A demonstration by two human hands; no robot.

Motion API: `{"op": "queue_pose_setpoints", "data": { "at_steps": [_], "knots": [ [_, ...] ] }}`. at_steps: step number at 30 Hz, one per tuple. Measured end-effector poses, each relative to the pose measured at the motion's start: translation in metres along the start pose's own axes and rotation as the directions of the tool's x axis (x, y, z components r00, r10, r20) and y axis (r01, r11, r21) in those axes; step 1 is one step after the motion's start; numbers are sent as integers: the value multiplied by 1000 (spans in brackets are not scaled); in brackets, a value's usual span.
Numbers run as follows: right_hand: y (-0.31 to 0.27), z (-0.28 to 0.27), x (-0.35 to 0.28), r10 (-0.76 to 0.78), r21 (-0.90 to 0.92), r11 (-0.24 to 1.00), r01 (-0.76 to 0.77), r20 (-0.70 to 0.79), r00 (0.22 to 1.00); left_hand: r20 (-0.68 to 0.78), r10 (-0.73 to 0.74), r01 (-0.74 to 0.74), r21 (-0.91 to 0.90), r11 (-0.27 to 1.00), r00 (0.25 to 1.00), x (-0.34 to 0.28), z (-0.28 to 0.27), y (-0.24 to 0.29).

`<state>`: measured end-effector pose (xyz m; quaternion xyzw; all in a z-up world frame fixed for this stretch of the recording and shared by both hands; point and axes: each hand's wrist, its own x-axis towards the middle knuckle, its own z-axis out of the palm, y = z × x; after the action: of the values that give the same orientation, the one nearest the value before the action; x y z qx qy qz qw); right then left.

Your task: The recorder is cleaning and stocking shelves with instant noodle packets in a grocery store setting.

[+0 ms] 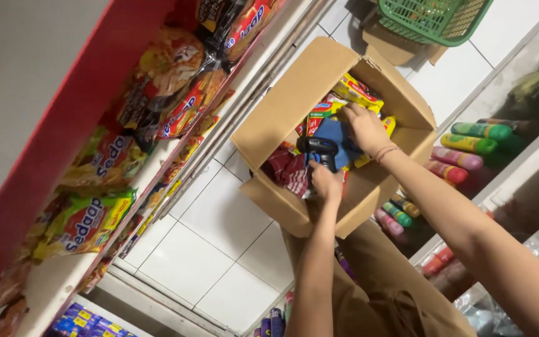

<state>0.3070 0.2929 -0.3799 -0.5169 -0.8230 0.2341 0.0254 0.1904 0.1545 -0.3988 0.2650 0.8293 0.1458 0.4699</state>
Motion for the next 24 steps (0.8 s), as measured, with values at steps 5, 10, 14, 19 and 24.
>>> {"op": "queue_pose_setpoints", "data": {
  "at_steps": [5, 10, 14, 19, 24],
  "knots": [
    [15, 31, 21, -27, -110, 993, 34, 65, 997, -140, 15, -41, -187, 981, 990, -16, -17, -7],
    [2, 20, 35, 318, -276, 933, -233, 322, 892, -111, 239, -259, -558, 788, 965, -21, -38, -40],
    [5, 16, 32, 348, -172, 937, -304, 375, 859, 258, 80, 172, -816, 552, 963, -35, -60, -46],
    [6, -9, 7, 221, 72, 966, -250, 275, 936, 279, 182, 138, -826, 547, 943, -69, -104, -22],
    [-37, -116, -42, 41, 500, 862, -83, 95, 995, 192, 176, 114, -919, 378, 965, -108, -140, 0]
  ]
}}
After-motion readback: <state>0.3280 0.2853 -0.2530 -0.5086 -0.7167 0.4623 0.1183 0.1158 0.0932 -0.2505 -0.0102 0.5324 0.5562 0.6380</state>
